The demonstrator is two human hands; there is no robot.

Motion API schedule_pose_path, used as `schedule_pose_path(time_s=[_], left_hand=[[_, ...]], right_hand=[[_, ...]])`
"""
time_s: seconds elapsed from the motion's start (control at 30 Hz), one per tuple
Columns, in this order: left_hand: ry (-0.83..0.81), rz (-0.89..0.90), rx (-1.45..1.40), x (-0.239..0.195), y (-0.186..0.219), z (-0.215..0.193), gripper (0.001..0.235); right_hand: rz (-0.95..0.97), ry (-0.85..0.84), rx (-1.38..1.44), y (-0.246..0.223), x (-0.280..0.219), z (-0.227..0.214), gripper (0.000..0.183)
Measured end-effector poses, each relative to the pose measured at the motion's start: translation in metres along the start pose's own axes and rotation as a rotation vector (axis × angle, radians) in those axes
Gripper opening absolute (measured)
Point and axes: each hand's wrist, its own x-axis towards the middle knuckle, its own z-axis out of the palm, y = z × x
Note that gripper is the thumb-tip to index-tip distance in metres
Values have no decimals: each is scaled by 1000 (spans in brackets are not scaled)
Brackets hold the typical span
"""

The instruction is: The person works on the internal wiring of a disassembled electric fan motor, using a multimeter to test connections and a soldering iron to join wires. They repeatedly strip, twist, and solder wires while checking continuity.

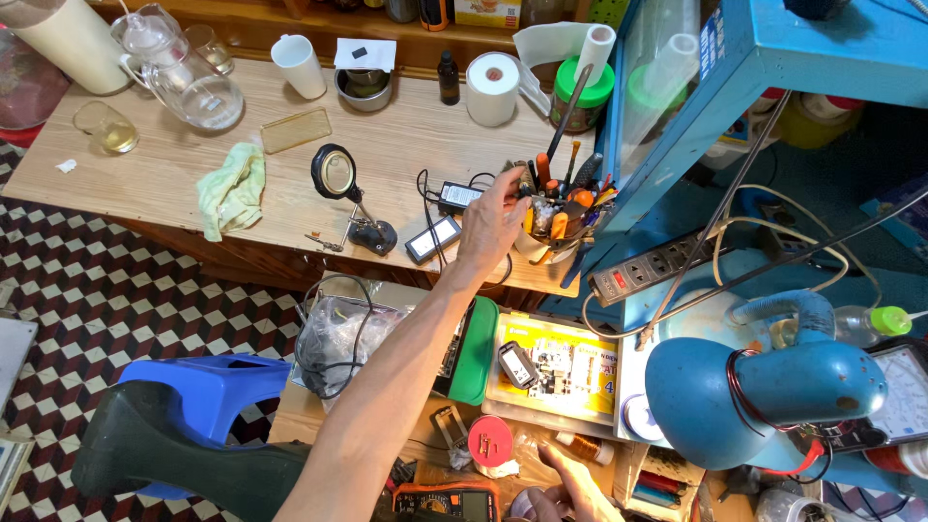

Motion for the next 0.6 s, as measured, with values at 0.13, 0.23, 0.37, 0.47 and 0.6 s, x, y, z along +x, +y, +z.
schedule_pose_path(time_s=[0.13,0.23,0.37,0.47,0.6], left_hand=[[49,-83,79,-40,17,8,33],[129,57,144,-59,19,18,18],[67,-18,230,-44,17,28,24],[-9,-67,324,-29,12,37,24],[36,-54,387,-27,2,47,20]], right_hand=[[-61,19,29,7,2,2,72],[-59,46,26,24,-6,7,71],[-155,49,89,43,-1,13,73],[-91,46,104,52,-5,15,70],[-176,114,106,57,-11,16,65]])
